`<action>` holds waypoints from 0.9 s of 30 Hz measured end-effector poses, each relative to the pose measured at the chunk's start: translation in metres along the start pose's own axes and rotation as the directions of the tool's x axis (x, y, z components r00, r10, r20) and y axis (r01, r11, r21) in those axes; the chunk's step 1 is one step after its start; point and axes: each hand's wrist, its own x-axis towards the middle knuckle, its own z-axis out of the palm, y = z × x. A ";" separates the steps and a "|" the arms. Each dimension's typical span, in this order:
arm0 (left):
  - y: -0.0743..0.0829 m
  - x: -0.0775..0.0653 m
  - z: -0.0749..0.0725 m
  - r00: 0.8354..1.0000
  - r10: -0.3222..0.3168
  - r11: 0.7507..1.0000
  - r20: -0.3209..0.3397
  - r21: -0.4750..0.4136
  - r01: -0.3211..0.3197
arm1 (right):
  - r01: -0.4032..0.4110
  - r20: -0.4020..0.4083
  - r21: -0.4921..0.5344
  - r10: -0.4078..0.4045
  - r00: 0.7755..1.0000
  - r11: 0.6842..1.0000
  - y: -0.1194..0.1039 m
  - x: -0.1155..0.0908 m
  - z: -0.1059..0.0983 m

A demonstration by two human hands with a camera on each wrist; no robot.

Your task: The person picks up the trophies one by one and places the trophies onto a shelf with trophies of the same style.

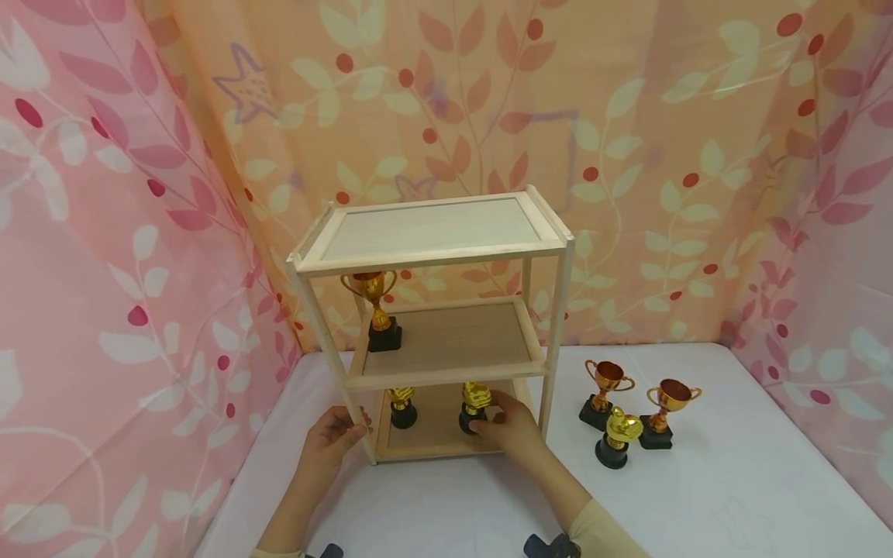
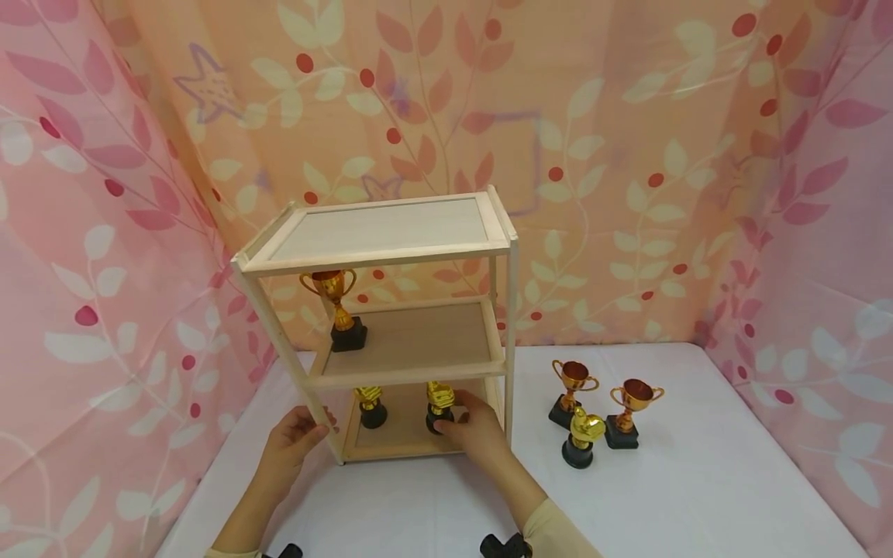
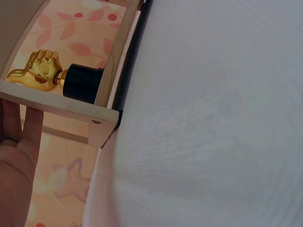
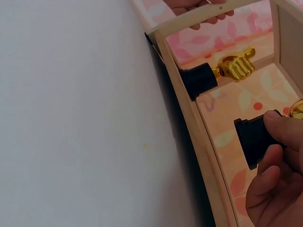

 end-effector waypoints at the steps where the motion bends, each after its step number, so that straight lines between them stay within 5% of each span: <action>1: 0.000 0.000 0.000 1.000 0.004 1.000 0.000 -0.001 -0.004 | -0.005 -0.002 -0.003 0.005 1.000 1.000 0.000 0.002 0.001; 12: -0.001 0.000 0.000 0.999 -0.035 0.999 -0.021 0.035 0.035 | -0.019 0.003 -0.021 0.020 1.000 1.000 0.000 0.021 0.012; 27: -0.002 0.000 -0.001 1.000 0.000 1.000 0.002 0.002 0.000 | -0.032 0.058 -0.016 0.032 0.998 0.999 0.021 0.042 0.028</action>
